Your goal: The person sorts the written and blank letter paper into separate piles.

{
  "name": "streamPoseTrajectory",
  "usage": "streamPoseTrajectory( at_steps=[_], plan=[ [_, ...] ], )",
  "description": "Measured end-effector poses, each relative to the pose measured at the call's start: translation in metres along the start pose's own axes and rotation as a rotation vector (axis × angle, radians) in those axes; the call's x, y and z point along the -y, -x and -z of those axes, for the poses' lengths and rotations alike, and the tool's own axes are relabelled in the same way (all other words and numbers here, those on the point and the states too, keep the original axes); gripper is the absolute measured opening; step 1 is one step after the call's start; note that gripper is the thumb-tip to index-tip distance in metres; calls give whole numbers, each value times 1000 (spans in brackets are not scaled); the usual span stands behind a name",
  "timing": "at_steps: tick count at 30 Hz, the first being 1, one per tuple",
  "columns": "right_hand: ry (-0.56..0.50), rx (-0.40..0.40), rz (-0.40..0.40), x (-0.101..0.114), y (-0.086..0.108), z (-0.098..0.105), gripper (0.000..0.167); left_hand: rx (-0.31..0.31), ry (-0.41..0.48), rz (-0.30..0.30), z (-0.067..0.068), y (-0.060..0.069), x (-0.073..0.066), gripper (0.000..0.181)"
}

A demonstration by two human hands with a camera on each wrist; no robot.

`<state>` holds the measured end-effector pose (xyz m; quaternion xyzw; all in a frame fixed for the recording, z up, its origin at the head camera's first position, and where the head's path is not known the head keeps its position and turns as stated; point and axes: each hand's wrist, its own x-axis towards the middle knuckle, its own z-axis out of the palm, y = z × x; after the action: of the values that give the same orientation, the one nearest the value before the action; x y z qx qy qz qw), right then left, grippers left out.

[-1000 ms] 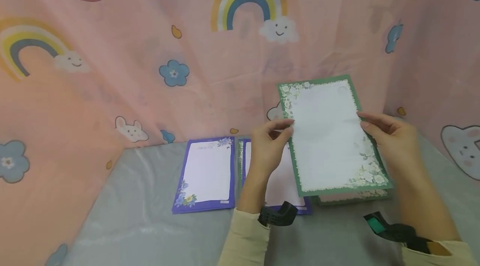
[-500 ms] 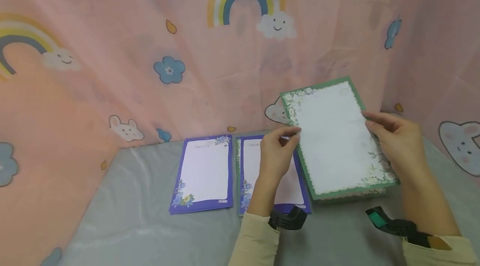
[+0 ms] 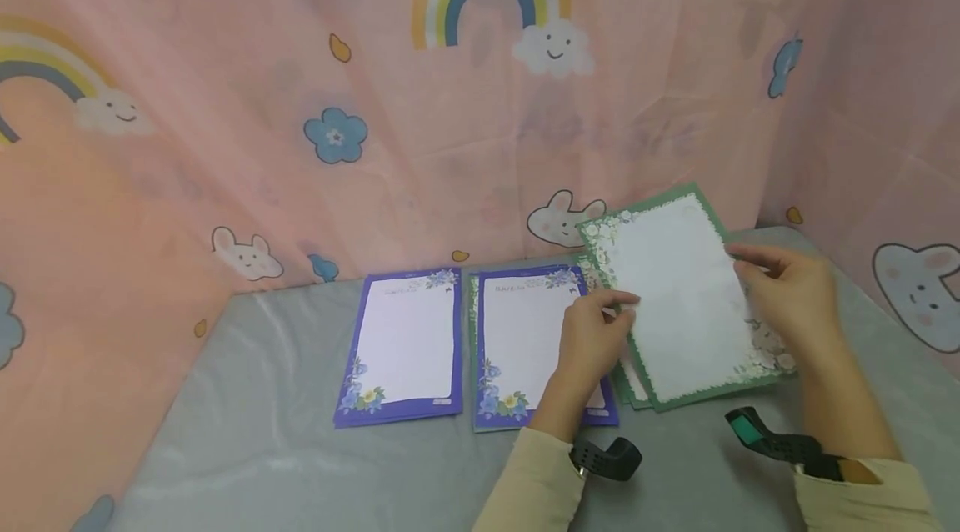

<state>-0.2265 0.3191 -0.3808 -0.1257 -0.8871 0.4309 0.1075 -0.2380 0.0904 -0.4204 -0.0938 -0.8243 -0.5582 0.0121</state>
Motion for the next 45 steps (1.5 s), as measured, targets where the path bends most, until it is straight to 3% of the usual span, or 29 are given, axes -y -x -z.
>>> streamPoseTrajectory(
  at_steps=[4,8,12,16,23,31,37,45],
  plan=[
    [5,8,-34,-10,-4,-5,47,-8,-74,5,-3,1,5,17],
    [6,37,-43,-19,-8,-9,47,-43,-215,11,-6,2,10,15],
    [21,51,-19,-26,-11,-16,44,-75,-348,43,-10,2,16,12],
    [66,38,31,-33,-12,-25,41,-91,-421,61,-14,1,22,11],
    [96,58,111,-47,-12,-39,42,-113,-481,10,-15,0,27,11],
    [170,63,184,-48,-12,-48,39,-158,-587,-74,-16,3,29,13],
    [266,40,237,-49,-10,-50,37,-153,-621,-64,-16,4,28,16],
    [276,34,249,-47,-9,-49,33,-135,-642,-56,-13,6,22,14]
  ],
)
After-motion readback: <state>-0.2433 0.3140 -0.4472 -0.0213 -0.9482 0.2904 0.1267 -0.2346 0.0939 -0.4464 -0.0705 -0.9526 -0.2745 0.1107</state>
